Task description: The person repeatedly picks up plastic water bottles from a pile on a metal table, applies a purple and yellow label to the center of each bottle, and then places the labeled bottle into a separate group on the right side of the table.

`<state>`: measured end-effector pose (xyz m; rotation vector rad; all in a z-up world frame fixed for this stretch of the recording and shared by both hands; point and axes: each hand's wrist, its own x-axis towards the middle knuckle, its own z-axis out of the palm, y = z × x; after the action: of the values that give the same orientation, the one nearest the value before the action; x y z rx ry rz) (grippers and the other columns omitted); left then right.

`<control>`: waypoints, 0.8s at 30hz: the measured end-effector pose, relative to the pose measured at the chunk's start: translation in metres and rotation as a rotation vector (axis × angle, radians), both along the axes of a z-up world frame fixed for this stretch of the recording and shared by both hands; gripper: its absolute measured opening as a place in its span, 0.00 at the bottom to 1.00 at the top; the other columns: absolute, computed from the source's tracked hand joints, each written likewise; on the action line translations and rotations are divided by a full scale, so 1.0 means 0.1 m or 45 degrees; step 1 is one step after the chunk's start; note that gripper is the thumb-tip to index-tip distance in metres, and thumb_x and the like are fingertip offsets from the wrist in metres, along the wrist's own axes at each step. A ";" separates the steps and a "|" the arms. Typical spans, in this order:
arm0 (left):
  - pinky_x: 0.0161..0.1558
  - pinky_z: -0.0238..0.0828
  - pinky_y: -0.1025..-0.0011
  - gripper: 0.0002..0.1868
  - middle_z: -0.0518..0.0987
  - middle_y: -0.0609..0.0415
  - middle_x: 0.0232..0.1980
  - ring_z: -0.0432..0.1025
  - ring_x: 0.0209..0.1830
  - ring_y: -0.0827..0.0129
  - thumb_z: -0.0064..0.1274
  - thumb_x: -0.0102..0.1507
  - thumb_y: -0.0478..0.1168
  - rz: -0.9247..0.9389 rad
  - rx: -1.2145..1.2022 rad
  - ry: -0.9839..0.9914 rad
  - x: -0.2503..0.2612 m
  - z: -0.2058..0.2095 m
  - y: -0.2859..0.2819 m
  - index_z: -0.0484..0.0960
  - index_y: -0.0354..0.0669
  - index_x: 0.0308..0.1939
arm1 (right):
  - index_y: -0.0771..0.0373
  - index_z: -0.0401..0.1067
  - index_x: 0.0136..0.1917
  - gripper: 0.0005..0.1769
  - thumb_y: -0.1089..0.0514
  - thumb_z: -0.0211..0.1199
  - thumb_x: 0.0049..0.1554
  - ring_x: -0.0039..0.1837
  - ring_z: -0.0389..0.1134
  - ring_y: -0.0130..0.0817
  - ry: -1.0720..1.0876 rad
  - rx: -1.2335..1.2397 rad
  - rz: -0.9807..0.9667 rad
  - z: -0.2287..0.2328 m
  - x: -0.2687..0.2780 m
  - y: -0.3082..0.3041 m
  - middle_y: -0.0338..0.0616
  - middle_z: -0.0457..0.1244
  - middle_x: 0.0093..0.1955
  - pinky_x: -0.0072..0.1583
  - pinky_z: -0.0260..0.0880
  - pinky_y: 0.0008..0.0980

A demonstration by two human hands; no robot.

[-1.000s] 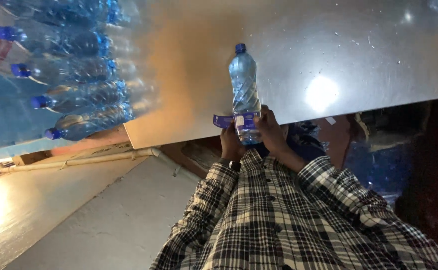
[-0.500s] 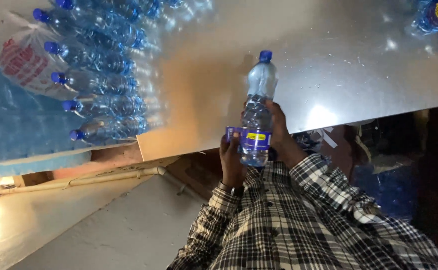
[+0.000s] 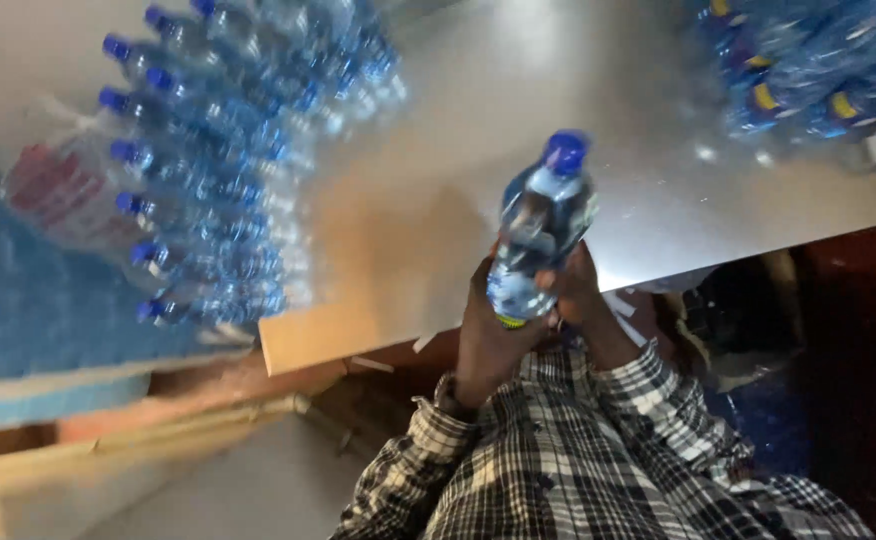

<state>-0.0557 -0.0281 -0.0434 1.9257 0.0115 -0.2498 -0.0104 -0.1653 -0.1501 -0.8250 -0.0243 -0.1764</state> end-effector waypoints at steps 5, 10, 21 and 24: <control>0.76 0.66 0.36 0.64 0.71 0.34 0.80 0.65 0.81 0.42 0.84 0.50 0.48 -0.687 -0.785 0.396 0.36 0.03 -0.17 0.59 0.41 0.83 | 0.70 0.67 0.78 0.48 0.58 0.83 0.49 0.71 0.73 0.55 -0.200 0.100 0.293 0.36 -0.16 -0.48 0.68 0.70 0.70 0.70 0.74 0.62; 0.76 0.65 0.37 0.63 0.67 0.25 0.80 0.63 0.81 0.34 0.78 0.53 0.44 -0.983 -0.565 0.359 0.72 -0.16 -0.68 0.55 0.30 0.84 | 0.62 0.66 0.78 0.47 0.57 0.83 0.50 0.71 0.71 0.49 0.111 -0.492 0.037 0.36 -0.43 -1.28 0.58 0.71 0.69 0.69 0.74 0.60; 0.78 0.70 0.45 0.44 0.65 0.42 0.82 0.63 0.84 0.40 0.51 0.66 0.27 -0.884 0.096 -0.154 1.32 -1.43 -3.41 0.57 0.46 0.86 | 0.62 0.56 0.83 0.52 0.56 0.83 0.55 0.75 0.66 0.72 0.975 -1.186 -0.820 0.18 -0.02 -2.88 0.70 0.66 0.73 0.76 0.65 0.64; 0.77 0.70 0.40 0.43 0.66 0.37 0.82 0.64 0.82 0.34 0.50 0.67 0.27 -0.924 0.046 -0.197 1.46 -1.38 -3.85 0.58 0.45 0.87 | 0.64 0.55 0.83 0.52 0.59 0.83 0.55 0.77 0.63 0.76 0.986 -1.133 -0.926 0.12 0.18 -3.26 0.73 0.64 0.75 0.79 0.61 0.67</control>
<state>0.0904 -0.4130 -0.1817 1.9138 -0.7987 -0.5806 0.0073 -0.4910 -0.1384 -1.7232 0.9993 -0.5387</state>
